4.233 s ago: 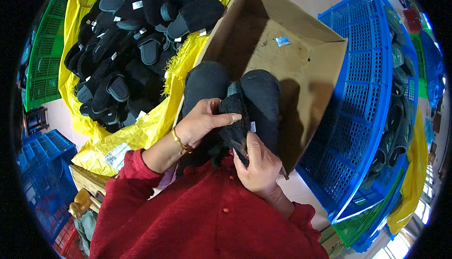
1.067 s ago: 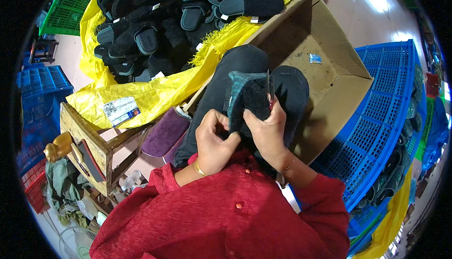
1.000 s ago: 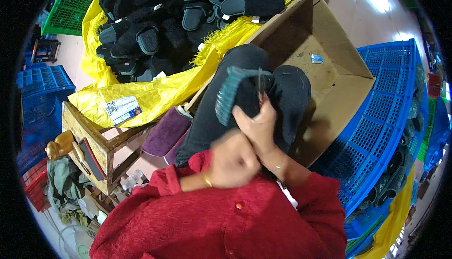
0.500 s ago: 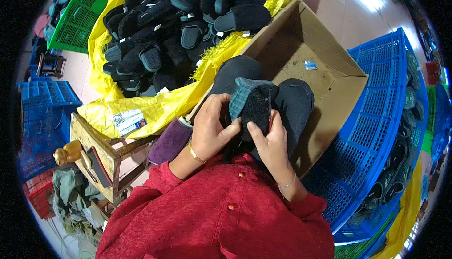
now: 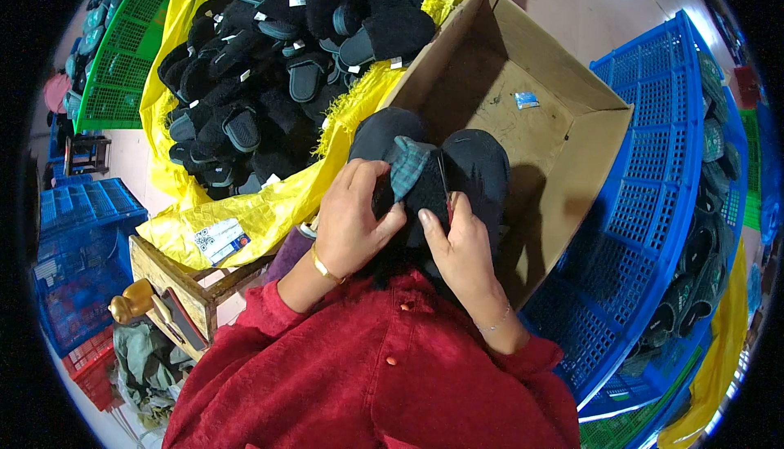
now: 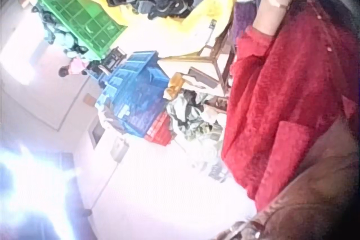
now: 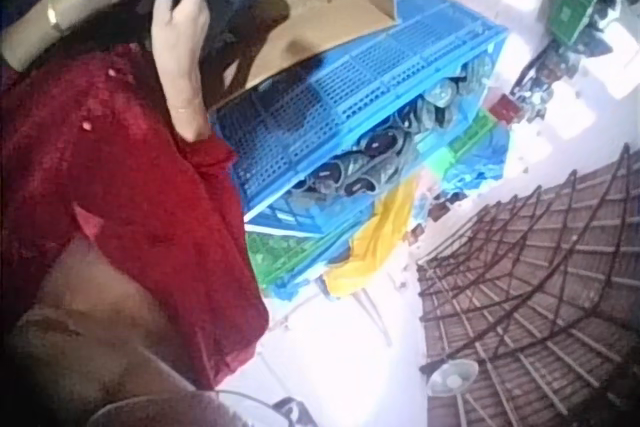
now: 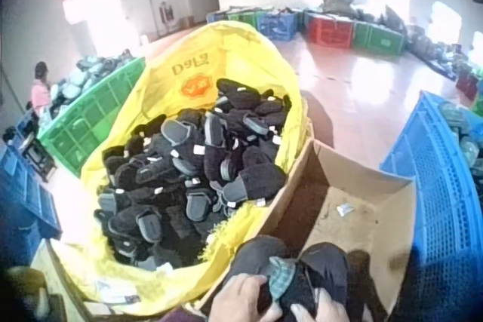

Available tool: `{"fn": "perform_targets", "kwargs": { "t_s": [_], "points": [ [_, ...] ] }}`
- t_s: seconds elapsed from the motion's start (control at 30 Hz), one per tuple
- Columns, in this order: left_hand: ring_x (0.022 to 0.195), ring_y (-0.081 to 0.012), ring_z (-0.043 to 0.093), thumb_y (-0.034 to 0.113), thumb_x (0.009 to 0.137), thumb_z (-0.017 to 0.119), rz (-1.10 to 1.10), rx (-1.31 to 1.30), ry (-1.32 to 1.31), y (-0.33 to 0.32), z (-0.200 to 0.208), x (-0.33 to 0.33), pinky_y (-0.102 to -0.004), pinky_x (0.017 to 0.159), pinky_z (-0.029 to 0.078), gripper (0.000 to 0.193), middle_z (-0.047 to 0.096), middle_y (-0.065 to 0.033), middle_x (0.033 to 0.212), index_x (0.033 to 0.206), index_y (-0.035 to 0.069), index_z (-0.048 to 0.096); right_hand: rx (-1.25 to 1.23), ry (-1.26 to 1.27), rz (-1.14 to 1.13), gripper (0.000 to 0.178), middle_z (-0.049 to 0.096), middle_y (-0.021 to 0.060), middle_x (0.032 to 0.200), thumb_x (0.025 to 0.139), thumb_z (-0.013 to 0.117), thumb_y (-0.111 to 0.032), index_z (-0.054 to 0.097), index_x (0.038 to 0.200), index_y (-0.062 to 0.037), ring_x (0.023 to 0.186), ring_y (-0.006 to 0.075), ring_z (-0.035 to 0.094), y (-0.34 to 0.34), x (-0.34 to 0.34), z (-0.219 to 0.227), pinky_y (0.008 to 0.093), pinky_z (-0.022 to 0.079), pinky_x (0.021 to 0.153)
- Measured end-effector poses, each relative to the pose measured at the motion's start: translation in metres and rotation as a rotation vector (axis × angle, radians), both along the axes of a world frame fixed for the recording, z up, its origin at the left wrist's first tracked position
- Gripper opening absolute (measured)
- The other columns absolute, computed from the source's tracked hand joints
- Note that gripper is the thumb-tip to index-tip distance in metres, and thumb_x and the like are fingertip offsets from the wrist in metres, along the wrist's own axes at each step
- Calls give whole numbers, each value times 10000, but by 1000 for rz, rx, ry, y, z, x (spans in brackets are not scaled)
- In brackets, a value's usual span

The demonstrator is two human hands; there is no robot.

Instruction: The person sits on the floor and repeatedly picks up black slippers from a yellow sack, trims loose threads and fabric edges with scissors, and places the finished slippers into a blue crate. The process is repeated for multiple slippers.

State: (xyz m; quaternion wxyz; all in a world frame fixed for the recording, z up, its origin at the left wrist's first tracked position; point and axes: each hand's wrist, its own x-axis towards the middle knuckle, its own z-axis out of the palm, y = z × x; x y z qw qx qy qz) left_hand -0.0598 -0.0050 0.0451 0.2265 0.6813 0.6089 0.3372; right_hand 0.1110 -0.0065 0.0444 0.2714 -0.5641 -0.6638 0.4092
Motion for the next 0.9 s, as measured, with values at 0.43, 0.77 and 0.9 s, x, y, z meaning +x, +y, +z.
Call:
{"fn": "perform_targets", "kwargs": {
  "t_s": [0.43,0.77,0.9],
  "points": [
    [718,-351,536,146,632,723,-7,48,-63,12,3,4,-406,633,448,330,516,-157,767,869,7,540,-243,162,90,250,624,258,923,871,583,-49,496,1088,38,920,439,619,23,-9,-26,432,492,757],
    [806,-337,551,78,597,738,3,36,103,-22,13,22,-397,682,471,438,552,-141,894,995,27,563,-425,636,51,334,619,80,1125,886,595,-44,533,1211,4,1050,146,552,23,-7,-57,300,434,945],
    [932,-336,537,80,582,812,-2,35,112,-38,14,7,-404,800,460,590,553,-135,1034,1115,45,563,-363,706,2,308,603,71,1147,924,560,-68,523,1221,3,1057,127,531,19,-8,-49,301,418,960]
  ]
}}
